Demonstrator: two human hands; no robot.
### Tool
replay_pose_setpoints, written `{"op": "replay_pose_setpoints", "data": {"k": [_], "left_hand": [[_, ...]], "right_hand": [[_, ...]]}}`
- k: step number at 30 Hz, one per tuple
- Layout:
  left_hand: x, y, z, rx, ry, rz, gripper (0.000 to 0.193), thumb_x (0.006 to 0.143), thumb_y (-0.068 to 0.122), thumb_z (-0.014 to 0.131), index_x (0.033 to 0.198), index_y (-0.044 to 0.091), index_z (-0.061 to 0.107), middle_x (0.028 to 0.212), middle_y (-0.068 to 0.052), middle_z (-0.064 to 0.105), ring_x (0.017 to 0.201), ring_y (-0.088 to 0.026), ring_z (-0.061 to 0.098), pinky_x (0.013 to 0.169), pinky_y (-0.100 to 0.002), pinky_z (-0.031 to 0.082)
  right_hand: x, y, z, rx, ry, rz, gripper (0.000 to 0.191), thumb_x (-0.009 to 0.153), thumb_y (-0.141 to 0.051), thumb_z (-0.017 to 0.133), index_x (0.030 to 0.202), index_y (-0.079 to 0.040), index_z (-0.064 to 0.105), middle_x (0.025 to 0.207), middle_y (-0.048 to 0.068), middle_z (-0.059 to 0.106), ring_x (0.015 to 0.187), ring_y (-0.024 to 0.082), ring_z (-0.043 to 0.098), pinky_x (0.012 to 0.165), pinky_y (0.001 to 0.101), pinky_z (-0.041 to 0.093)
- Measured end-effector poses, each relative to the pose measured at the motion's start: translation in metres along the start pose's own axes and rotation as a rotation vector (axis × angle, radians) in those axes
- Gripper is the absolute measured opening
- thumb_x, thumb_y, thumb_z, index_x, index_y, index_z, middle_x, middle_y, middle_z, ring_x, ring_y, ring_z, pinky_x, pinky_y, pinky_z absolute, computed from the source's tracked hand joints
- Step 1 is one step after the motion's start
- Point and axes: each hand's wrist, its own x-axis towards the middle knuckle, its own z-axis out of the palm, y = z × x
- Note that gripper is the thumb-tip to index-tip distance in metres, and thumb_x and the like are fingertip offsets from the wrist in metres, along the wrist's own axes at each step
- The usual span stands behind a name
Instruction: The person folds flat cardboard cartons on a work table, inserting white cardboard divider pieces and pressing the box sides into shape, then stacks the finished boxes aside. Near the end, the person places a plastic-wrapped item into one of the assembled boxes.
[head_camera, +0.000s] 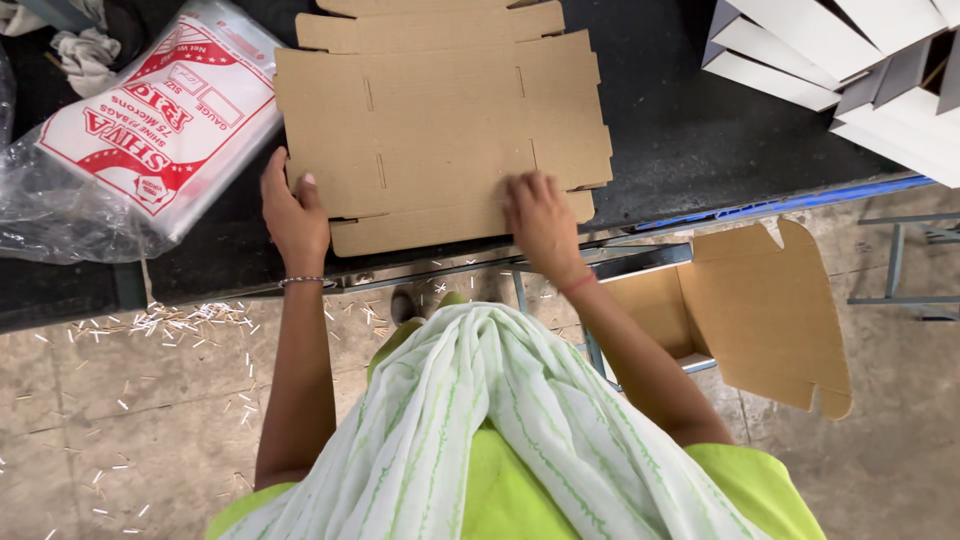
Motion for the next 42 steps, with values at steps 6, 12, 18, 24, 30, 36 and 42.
{"op": "replay_pose_setpoints", "data": {"k": [6, 12, 18, 24, 30, 36, 42], "left_hand": [[-0.007, 0.006, -0.011, 0.014, 0.009, 0.095, 0.047, 0.106, 0.005, 0.065, 0.151, 0.0, 0.051, 0.159, -0.023, 0.042, 0.144, -0.041, 0.048, 0.115, -0.043, 0.047], [-0.021, 0.014, -0.014, 0.084, -0.033, 0.122, 0.052, 0.108, 0.013, 0.065, 0.155, -0.003, 0.047, 0.163, -0.023, 0.04, 0.147, -0.041, 0.045, 0.12, -0.045, 0.04], [-0.018, 0.011, -0.008, 0.124, -0.04, 0.095, 0.056, 0.109, 0.023, 0.064, 0.155, -0.005, 0.046, 0.165, -0.023, 0.038, 0.146, -0.042, 0.046, 0.118, -0.047, 0.039], [-0.018, 0.007, 0.0, 0.24, -0.101, -0.019, 0.069, 0.103, 0.029, 0.064, 0.158, -0.003, 0.036, 0.168, -0.022, 0.031, 0.129, -0.046, 0.052, 0.108, -0.051, 0.042], [-0.021, 0.004, 0.017, 0.315, -0.002, 0.105, 0.076, 0.109, 0.035, 0.062, 0.163, -0.003, 0.025, 0.169, -0.025, 0.025, 0.141, -0.046, 0.045, 0.115, -0.053, 0.039], [-0.017, 0.009, -0.004, 0.123, 0.183, 0.148, 0.08, 0.103, 0.026, 0.074, 0.161, -0.002, 0.027, 0.164, -0.027, 0.033, 0.149, -0.045, 0.04, 0.123, -0.051, 0.033], [-0.027, 0.026, -0.009, -0.825, 0.063, -0.305, 0.07, 0.093, 0.011, 0.074, 0.152, -0.002, 0.04, 0.146, -0.025, 0.052, 0.131, -0.031, 0.054, 0.112, -0.041, 0.046]], "right_hand": [[-0.044, 0.008, -0.008, 0.43, -0.215, -0.006, 0.014, 0.1, -0.024, 0.067, 0.108, -0.015, 0.075, 0.107, 0.006, 0.076, 0.092, 0.028, 0.076, 0.083, 0.0377, 0.059], [0.005, 0.111, 0.007, -0.033, 0.228, 0.368, 0.063, 0.103, -0.035, 0.066, 0.147, 0.006, 0.049, 0.156, 0.027, 0.041, 0.141, 0.042, 0.042, 0.112, 0.0485, 0.033], [0.006, 0.139, 0.008, 0.541, 0.186, 0.549, 0.07, 0.103, -0.047, 0.06, 0.151, 0.003, 0.046, 0.165, 0.023, 0.032, 0.156, 0.033, 0.029, 0.126, 0.0382, 0.024], [0.005, 0.117, -0.035, 0.881, 0.217, 0.476, 0.059, 0.106, -0.033, 0.061, 0.151, 0.003, 0.049, 0.168, 0.019, 0.027, 0.158, 0.027, 0.023, 0.126, 0.0357, 0.022], [0.005, 0.103, -0.044, 1.402, 0.342, 0.479, 0.049, 0.104, -0.015, 0.07, 0.149, -0.002, 0.057, 0.132, 0.009, 0.062, 0.106, 0.015, 0.051, 0.087, 0.0265, 0.038], [0.01, 0.121, -0.008, 1.466, 0.28, 0.796, 0.034, 0.101, -0.014, 0.068, 0.132, -0.001, 0.064, 0.113, 0.005, 0.071, 0.098, 0.016, 0.068, 0.084, 0.0331, 0.058], [-0.005, 0.125, -0.003, 1.501, 0.309, 0.703, 0.044, 0.1, -0.006, 0.066, 0.142, -0.008, 0.055, 0.127, 0.005, 0.067, 0.112, 0.017, 0.066, 0.096, 0.0329, 0.058]]}}
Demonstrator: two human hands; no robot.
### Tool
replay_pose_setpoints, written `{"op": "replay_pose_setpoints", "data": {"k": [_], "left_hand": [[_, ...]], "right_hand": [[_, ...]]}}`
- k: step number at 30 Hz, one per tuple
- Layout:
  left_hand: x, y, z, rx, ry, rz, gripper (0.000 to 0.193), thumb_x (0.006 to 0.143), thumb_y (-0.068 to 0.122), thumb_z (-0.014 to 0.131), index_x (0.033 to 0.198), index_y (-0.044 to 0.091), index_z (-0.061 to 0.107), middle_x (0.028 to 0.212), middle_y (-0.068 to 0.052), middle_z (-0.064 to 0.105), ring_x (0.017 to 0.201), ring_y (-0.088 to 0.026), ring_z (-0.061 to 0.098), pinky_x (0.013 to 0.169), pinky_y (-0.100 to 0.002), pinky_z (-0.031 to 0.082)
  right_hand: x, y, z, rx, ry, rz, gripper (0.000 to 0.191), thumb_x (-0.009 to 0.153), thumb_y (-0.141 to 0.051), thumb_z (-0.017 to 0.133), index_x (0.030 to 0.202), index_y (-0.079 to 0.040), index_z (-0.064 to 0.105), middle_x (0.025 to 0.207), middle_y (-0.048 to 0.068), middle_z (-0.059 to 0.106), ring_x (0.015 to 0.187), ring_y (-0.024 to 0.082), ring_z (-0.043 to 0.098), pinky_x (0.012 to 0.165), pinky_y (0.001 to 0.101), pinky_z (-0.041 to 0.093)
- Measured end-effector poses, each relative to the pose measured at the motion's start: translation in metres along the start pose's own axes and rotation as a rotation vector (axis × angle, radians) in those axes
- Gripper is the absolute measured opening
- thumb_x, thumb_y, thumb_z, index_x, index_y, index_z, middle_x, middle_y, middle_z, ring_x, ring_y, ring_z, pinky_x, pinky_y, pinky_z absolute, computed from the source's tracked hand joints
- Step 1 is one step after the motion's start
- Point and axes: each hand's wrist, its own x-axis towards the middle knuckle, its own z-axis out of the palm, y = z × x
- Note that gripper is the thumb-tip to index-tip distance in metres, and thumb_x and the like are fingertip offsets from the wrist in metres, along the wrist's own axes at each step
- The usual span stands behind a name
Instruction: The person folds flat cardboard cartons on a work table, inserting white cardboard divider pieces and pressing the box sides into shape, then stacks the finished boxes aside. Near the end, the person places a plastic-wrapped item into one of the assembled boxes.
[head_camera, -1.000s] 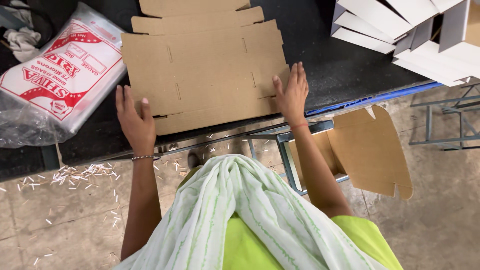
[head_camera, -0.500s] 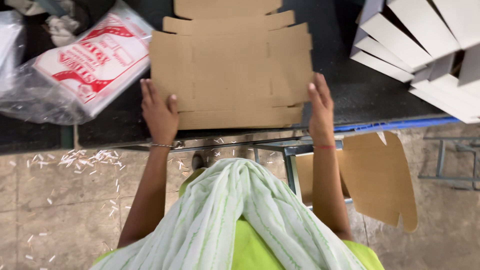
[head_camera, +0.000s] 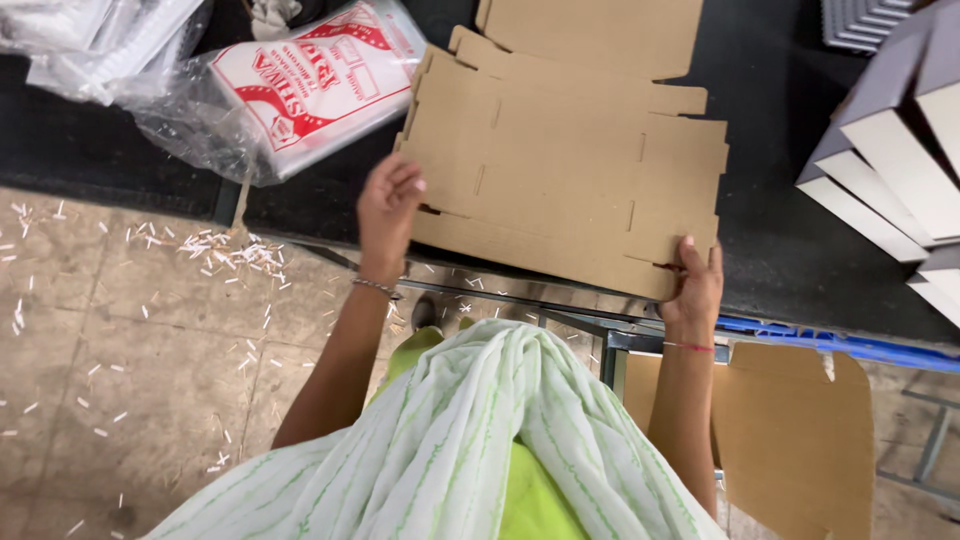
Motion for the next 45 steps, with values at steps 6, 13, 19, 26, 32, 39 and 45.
{"op": "replay_pose_setpoints", "data": {"k": [6, 13, 19, 26, 32, 39, 45], "left_hand": [[-0.01, -0.002, -0.006, 0.714, 0.191, 0.352, 0.068, 0.091, 0.01, 0.076, 0.151, 0.001, 0.044, 0.141, -0.019, 0.048, 0.122, -0.034, 0.049, 0.109, -0.044, 0.042], [-0.01, 0.007, -0.009, 0.713, 0.167, 0.251, 0.054, 0.091, 0.013, 0.077, 0.141, 0.006, 0.059, 0.135, -0.015, 0.051, 0.125, -0.034, 0.046, 0.11, -0.044, 0.039], [-0.009, 0.028, -0.002, 0.528, 0.145, 0.299, 0.048, 0.092, 0.014, 0.076, 0.138, 0.009, 0.064, 0.137, -0.011, 0.051, 0.123, -0.027, 0.05, 0.1, -0.035, 0.047], [0.008, 0.035, 0.01, 0.271, 0.099, 0.193, 0.051, 0.095, 0.01, 0.08, 0.138, 0.007, 0.053, 0.135, -0.008, 0.049, 0.109, -0.017, 0.052, 0.094, -0.031, 0.049], [0.022, 0.025, -0.009, -0.122, 0.052, 0.007, 0.053, 0.089, 0.002, 0.079, 0.134, 0.005, 0.051, 0.132, -0.004, 0.053, 0.104, -0.011, 0.056, 0.09, -0.027, 0.049], [0.032, 0.049, -0.014, -0.549, -0.184, -0.389, 0.033, 0.098, 0.008, 0.069, 0.13, 0.001, 0.064, 0.111, -0.007, 0.068, 0.096, -0.015, 0.064, 0.083, -0.03, 0.052], [0.03, 0.036, 0.015, -0.528, -0.256, -0.424, 0.04, 0.09, 0.001, 0.064, 0.129, 0.003, 0.061, 0.12, -0.007, 0.07, 0.111, -0.02, 0.068, 0.098, -0.037, 0.055]], "right_hand": [[-0.012, -0.004, 0.017, -0.029, -0.033, -0.091, 0.053, 0.101, 0.0, 0.062, 0.151, -0.01, 0.049, 0.139, 0.005, 0.064, 0.122, 0.016, 0.065, 0.102, 0.0315, 0.057], [-0.016, -0.008, 0.021, -0.044, 0.001, -0.061, 0.055, 0.101, 0.0, 0.062, 0.153, -0.01, 0.047, 0.139, 0.005, 0.064, 0.121, 0.014, 0.065, 0.1, 0.0295, 0.057], [-0.018, -0.02, 0.022, -0.213, -0.028, -0.121, 0.063, 0.103, -0.01, 0.065, 0.162, -0.007, 0.04, 0.142, 0.009, 0.058, 0.115, 0.015, 0.055, 0.098, 0.0296, 0.048], [-0.012, -0.015, 0.031, -0.237, -0.007, -0.096, 0.077, 0.101, -0.031, 0.065, 0.159, 0.004, 0.027, 0.163, 0.018, 0.039, 0.15, 0.024, 0.038, 0.124, 0.0351, 0.028], [-0.017, -0.025, 0.028, -0.3, 0.024, -0.171, 0.074, 0.104, -0.032, 0.064, 0.158, 0.008, 0.032, 0.168, 0.019, 0.03, 0.155, 0.023, 0.031, 0.126, 0.0338, 0.022], [-0.017, -0.055, 0.008, 0.105, -0.053, -0.113, 0.048, 0.101, -0.026, 0.062, 0.141, -0.001, 0.058, 0.143, 0.014, 0.06, 0.13, 0.024, 0.056, 0.109, 0.0377, 0.043], [0.002, -0.023, 0.012, 0.394, -0.133, 0.18, 0.031, 0.106, -0.004, 0.058, 0.136, 0.001, 0.054, 0.123, 0.012, 0.065, 0.108, 0.024, 0.067, 0.096, 0.0393, 0.058]]}}
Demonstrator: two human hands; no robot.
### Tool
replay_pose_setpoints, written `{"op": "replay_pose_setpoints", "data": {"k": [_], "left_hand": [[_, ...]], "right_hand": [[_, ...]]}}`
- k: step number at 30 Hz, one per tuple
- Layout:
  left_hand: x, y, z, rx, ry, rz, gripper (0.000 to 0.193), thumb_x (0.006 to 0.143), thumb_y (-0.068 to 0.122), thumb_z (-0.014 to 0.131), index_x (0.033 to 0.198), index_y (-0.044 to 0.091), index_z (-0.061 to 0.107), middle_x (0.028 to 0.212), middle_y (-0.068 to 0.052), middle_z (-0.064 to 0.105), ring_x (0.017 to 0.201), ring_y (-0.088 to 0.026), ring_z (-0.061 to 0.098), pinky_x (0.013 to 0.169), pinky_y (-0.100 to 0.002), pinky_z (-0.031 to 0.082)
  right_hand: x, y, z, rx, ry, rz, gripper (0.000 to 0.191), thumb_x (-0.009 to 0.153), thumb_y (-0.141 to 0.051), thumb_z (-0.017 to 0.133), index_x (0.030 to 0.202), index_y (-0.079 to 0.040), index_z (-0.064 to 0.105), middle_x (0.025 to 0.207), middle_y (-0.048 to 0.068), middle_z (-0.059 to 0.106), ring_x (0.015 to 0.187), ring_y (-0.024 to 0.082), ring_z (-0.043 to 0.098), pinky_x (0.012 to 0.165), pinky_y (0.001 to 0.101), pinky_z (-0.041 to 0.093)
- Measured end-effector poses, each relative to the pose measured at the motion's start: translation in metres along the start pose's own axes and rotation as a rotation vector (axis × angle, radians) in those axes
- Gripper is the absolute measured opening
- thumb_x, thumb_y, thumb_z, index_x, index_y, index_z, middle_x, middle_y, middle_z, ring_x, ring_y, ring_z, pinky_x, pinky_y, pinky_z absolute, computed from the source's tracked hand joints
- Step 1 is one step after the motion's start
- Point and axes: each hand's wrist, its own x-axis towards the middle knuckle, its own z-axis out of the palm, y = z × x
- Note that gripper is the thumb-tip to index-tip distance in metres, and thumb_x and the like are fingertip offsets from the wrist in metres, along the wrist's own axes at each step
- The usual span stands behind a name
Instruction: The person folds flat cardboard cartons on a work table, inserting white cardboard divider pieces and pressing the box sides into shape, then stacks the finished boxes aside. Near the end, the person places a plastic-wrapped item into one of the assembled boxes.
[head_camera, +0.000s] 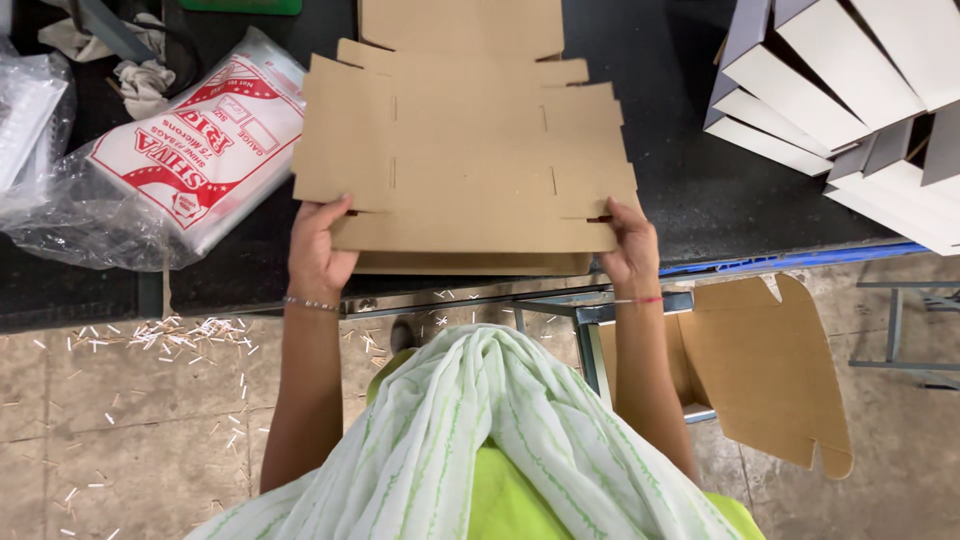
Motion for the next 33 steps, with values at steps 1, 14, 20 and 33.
{"op": "replay_pose_setpoints", "data": {"k": [1, 14, 20, 33], "left_hand": [[0.003, -0.004, 0.0, 0.049, -0.004, 0.011, 0.041, 0.089, 0.0, 0.064, 0.13, 0.003, 0.06, 0.121, -0.007, 0.07, 0.112, -0.021, 0.067, 0.099, -0.037, 0.054], [0.0, -0.126, 0.045, 1.849, -0.162, 0.551, 0.077, 0.099, 0.028, 0.053, 0.158, -0.009, 0.021, 0.168, -0.027, 0.02, 0.157, -0.037, 0.017, 0.127, -0.05, 0.015], [0.005, -0.118, 0.052, 1.966, -0.26, 0.52, 0.078, 0.099, 0.039, 0.045, 0.157, -0.008, 0.024, 0.166, -0.027, 0.022, 0.156, -0.038, 0.019, 0.125, -0.051, 0.014], [0.12, -0.06, 0.078, 1.338, 0.288, 0.447, 0.083, 0.102, 0.061, 0.051, 0.146, -0.009, 0.044, 0.132, -0.029, 0.057, 0.122, -0.039, 0.056, 0.103, -0.049, 0.041]], "right_hand": [[0.002, 0.006, 0.003, -0.027, 0.013, 0.019, 0.033, 0.105, 0.0, 0.056, 0.138, 0.002, 0.053, 0.122, 0.012, 0.065, 0.106, 0.023, 0.068, 0.093, 0.0378, 0.059], [-0.002, 0.133, 0.072, -1.481, -0.298, -0.565, 0.073, 0.106, -0.03, 0.057, 0.163, 0.001, 0.023, 0.173, 0.022, 0.015, 0.162, 0.031, 0.012, 0.13, 0.0446, 0.012], [0.022, 0.163, 0.061, -1.782, -0.28, -0.372, 0.065, 0.107, -0.039, 0.05, 0.159, -0.002, 0.038, 0.171, 0.021, 0.024, 0.159, 0.034, 0.017, 0.124, 0.051, 0.009], [0.096, 0.048, 0.11, -0.724, 0.181, -0.078, 0.062, 0.11, -0.05, 0.052, 0.143, 0.002, 0.051, 0.108, 0.004, 0.051, 0.097, 0.017, 0.048, 0.082, 0.0336, 0.045]]}}
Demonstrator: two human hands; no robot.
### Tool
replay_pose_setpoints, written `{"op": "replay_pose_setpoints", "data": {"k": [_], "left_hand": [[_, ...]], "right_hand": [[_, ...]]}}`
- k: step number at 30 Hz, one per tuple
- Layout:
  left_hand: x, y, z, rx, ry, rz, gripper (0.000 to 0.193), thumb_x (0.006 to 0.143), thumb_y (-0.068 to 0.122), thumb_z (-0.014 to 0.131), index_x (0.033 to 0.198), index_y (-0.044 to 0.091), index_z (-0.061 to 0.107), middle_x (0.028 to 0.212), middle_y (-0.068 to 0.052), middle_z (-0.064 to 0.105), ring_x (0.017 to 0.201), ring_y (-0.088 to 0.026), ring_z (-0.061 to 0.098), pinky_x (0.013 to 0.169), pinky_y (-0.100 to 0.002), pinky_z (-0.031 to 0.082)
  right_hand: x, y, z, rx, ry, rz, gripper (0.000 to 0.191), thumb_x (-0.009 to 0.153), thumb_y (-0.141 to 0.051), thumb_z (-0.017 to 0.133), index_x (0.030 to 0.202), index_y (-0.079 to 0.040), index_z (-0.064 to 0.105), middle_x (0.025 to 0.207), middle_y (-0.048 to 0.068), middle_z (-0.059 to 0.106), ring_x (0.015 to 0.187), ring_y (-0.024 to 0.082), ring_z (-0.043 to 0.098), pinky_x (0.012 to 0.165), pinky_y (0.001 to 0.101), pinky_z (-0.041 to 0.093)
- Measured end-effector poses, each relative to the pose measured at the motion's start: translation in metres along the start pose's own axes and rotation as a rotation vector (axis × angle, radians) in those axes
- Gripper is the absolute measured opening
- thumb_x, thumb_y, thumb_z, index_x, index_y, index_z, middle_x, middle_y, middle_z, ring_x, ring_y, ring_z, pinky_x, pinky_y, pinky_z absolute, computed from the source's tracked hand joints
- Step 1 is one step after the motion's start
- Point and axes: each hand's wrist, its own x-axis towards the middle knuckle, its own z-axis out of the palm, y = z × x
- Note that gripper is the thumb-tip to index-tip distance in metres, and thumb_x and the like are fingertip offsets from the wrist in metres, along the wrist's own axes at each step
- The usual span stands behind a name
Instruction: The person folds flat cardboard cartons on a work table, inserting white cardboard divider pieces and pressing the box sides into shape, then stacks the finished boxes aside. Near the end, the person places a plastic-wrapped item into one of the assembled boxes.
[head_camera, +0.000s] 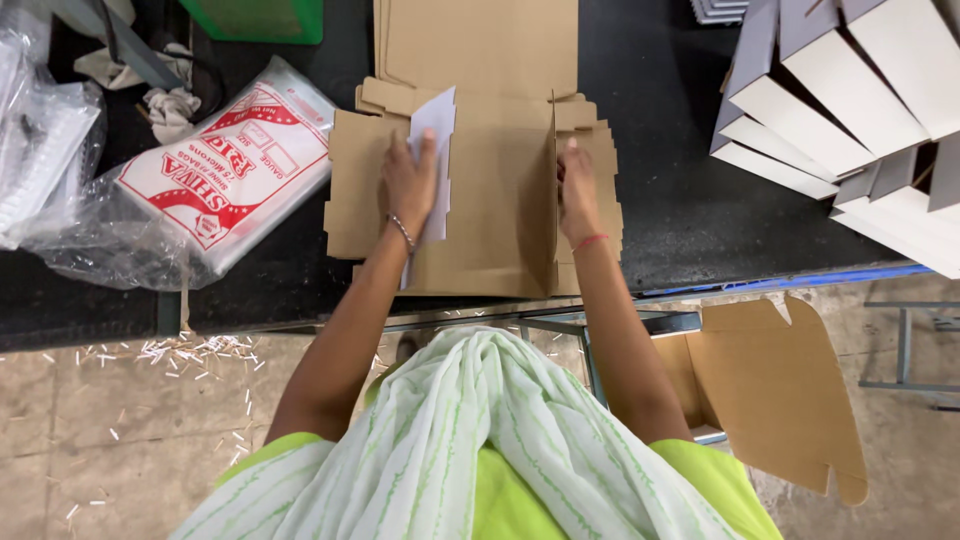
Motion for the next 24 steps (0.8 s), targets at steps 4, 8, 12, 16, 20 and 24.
{"op": "replay_pose_setpoints", "data": {"k": [4, 8, 12, 16, 20, 24], "left_hand": [[0.011, -0.003, -0.013, -0.568, -0.263, -0.207, 0.075, 0.107, 0.054, 0.053, 0.128, -0.019, 0.053, 0.104, -0.019, 0.062, 0.09, -0.023, 0.057, 0.088, -0.04, 0.053], [0.013, -0.005, -0.008, -0.603, -0.187, -0.115, 0.07, 0.095, 0.036, 0.069, 0.149, 0.0, 0.043, 0.11, -0.009, 0.064, 0.098, -0.019, 0.062, 0.086, -0.034, 0.054], [0.004, -0.011, 0.002, -0.011, -0.025, 0.354, 0.056, 0.104, 0.026, 0.059, 0.158, 0.016, 0.05, 0.123, -0.012, 0.059, 0.111, -0.031, 0.059, 0.097, -0.043, 0.05], [0.003, -0.012, 0.004, 0.364, -0.158, 0.301, 0.047, 0.099, 0.031, 0.059, 0.145, 0.023, 0.061, 0.122, -0.012, 0.055, 0.111, -0.034, 0.052, 0.093, -0.048, 0.045], [0.01, -0.007, 0.0, 0.491, -0.201, 0.431, 0.043, 0.1, 0.031, 0.06, 0.14, 0.016, 0.065, 0.125, -0.013, 0.054, 0.114, -0.032, 0.049, 0.094, -0.046, 0.045], [0.022, -0.003, 0.003, 0.474, -0.152, 0.627, 0.036, 0.095, 0.028, 0.063, 0.126, 0.011, 0.07, 0.128, -0.012, 0.058, 0.114, -0.033, 0.05, 0.095, -0.047, 0.045]], "right_hand": [[-0.011, -0.006, -0.009, 0.067, -0.04, -0.005, 0.066, 0.1, -0.042, 0.063, 0.149, 0.0, 0.053, 0.096, 0.003, 0.058, 0.085, 0.014, 0.051, 0.07, 0.031, 0.046], [-0.019, 0.005, -0.003, 0.18, -0.017, -0.122, 0.076, 0.093, -0.023, 0.075, 0.155, -0.005, 0.035, 0.107, 0.003, 0.061, 0.096, 0.011, 0.058, 0.082, 0.0275, 0.052], [-0.012, 0.024, -0.001, -0.027, 0.05, -0.279, 0.08, 0.092, -0.014, 0.074, 0.16, -0.012, 0.032, 0.112, 0.004, 0.057, 0.096, 0.014, 0.054, 0.086, 0.0275, 0.05], [-0.002, 0.036, 0.003, -0.734, 0.153, -0.616, 0.065, 0.095, -0.011, 0.066, 0.157, -0.017, 0.047, 0.112, 0.011, 0.049, 0.102, 0.026, 0.051, 0.095, 0.0381, 0.047], [0.001, 0.033, 0.011, -1.165, 0.198, -0.686, 0.046, 0.098, -0.02, 0.064, 0.143, -0.018, 0.062, 0.108, 0.013, 0.052, 0.101, 0.034, 0.05, 0.093, 0.0465, 0.041], [0.001, 0.02, 0.017, -1.264, 0.154, -0.856, 0.035, 0.101, -0.028, 0.062, 0.129, -0.009, 0.069, 0.111, 0.013, 0.058, 0.108, 0.034, 0.054, 0.091, 0.048, 0.043]]}}
